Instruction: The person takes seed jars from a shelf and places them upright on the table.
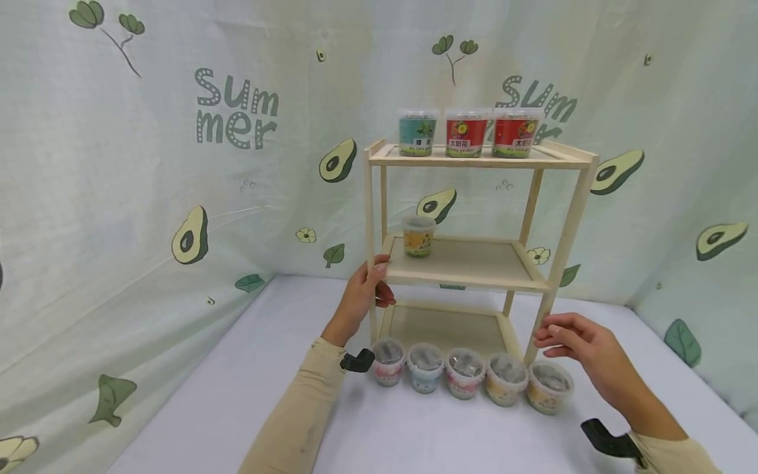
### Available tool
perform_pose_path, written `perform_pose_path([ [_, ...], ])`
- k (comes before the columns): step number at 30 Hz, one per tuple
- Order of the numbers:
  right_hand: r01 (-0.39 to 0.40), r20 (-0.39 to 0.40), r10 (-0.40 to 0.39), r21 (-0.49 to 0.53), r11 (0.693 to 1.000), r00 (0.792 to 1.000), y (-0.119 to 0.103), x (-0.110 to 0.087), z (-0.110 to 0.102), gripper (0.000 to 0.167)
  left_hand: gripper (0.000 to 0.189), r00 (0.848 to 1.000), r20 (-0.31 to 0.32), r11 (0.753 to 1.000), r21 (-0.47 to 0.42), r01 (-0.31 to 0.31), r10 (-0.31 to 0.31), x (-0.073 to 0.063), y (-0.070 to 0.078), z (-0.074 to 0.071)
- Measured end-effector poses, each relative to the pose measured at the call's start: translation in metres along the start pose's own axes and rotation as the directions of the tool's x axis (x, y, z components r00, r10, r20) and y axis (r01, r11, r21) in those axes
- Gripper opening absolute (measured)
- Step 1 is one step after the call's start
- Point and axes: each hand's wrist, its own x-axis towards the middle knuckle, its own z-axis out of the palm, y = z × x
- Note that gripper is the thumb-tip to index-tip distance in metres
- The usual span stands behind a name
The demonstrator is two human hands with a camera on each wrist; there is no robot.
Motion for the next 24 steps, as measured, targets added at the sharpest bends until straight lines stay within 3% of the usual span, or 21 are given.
perform_pose_path([
  [6,0.068,0.043,-0.068,-0.004,0.998,0.997,-0.011,0.004,0.004,0.017,0.046,1.0,-0.007,1.0,0.01,-0.015,0.015,0.001,0.0,0.001],
  [13,0.094,0.101,-0.097,0.038,0.995,0.99,-0.024,0.009,0.002,0.021,0.046,1.0,0.001,1.0,0.002,-0.015,0.015,0.002,-0.003,0.003],
  [20,0.069,0.153,-0.063,-0.031,0.997,0.986,-0.04,0.017,0.009,0.022,0.043,1.0,-0.01,1.0,-0.01,0.001,-0.001,-0.002,-0.004,0.002],
  [24,0.081,0.185,-0.079,-0.008,0.997,0.98,-0.051,0.025,0.011,0.025,0.043,1.0,-0.009,1.0,-0.001,-0.01,0.01,-0.002,-0.003,0.001],
])
